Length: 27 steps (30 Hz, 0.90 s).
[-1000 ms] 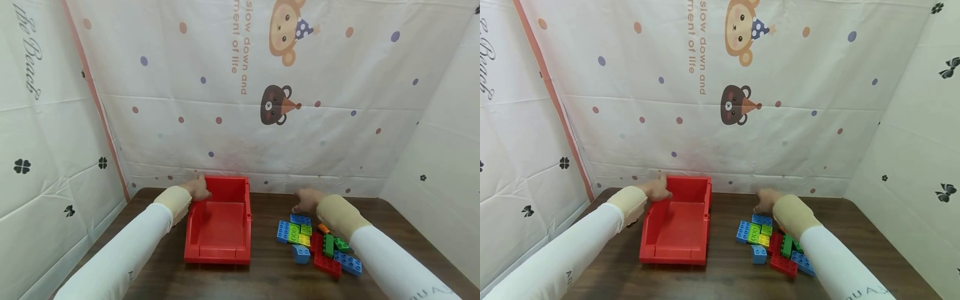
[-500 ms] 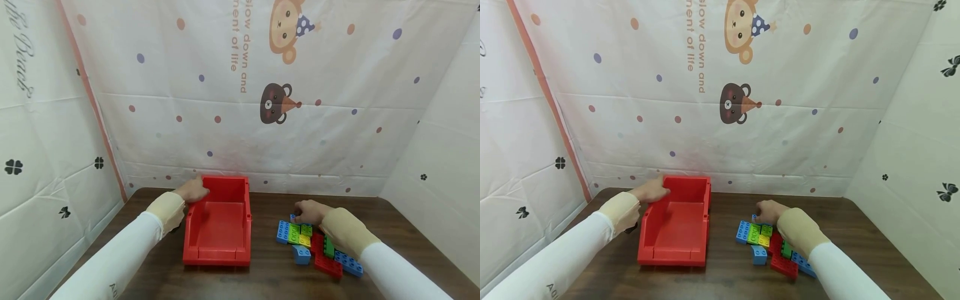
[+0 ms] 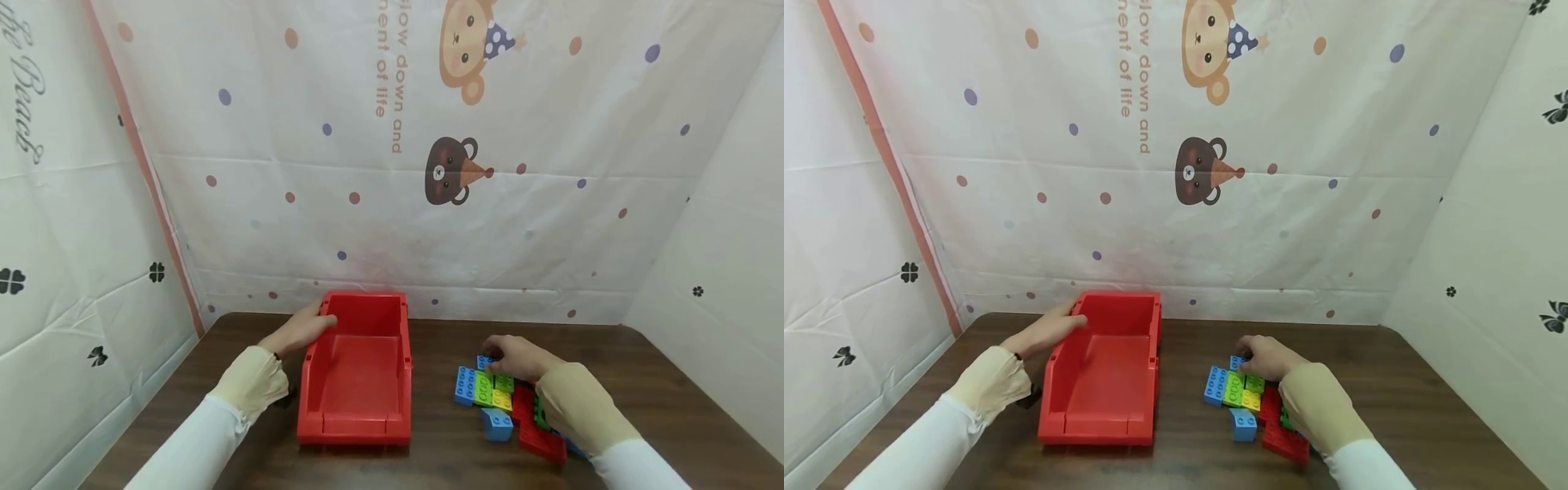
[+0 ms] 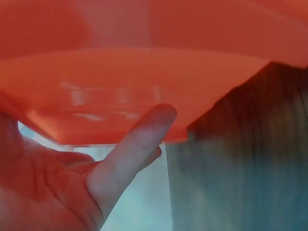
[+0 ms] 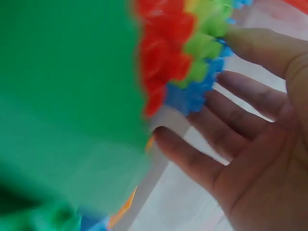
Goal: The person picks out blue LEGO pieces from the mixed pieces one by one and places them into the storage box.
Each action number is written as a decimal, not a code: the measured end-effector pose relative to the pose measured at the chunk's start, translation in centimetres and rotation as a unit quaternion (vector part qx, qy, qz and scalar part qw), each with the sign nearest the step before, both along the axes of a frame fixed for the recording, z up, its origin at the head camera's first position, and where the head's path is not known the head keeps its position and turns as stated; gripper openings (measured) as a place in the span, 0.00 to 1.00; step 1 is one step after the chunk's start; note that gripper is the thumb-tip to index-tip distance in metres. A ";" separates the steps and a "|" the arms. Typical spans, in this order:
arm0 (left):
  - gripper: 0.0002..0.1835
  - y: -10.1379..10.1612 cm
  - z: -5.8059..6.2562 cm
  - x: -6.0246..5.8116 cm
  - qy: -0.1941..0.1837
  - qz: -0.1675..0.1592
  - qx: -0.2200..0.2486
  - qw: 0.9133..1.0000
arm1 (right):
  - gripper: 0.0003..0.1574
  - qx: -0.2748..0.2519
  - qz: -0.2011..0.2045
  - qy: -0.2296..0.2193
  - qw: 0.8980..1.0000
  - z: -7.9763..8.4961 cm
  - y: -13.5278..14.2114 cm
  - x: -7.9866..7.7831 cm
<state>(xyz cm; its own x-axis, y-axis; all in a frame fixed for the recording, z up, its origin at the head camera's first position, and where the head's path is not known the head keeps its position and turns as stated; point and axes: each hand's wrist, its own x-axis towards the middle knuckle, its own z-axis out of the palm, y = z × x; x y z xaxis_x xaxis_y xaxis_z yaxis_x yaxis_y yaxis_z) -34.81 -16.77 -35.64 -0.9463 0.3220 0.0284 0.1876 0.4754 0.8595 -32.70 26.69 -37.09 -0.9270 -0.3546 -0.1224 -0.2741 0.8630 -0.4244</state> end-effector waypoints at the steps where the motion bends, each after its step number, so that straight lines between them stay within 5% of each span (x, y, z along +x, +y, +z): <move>1: 0.29 -0.2 -0.2 0.2 -0.011 0.007 0.013 1.000 | 0.24 -0.006 -0.002 0.001 1.000 -0.1 -0.1 0.0; 9: 0.29 -0.3 -1.7 1.3 -0.030 0.055 0.087 0.994 | 0.22 -0.038 -0.012 0.008 0.999 -0.7 -0.3 -0.1; 27: 0.35 0.2 -2.3 1.0 -0.029 0.094 0.097 0.990 | 0.22 -0.015 -0.017 0.017 1.000 -0.7 -0.5 -0.8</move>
<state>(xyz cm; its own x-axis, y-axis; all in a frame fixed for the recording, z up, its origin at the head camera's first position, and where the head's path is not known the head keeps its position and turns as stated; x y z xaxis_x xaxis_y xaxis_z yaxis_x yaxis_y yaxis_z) -33.82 -16.56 -37.97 -0.9910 0.1329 0.0166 0.0591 0.3230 0.9445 -33.50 26.14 -37.75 -0.9423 -0.3251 -0.0802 -0.2588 0.8591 -0.4415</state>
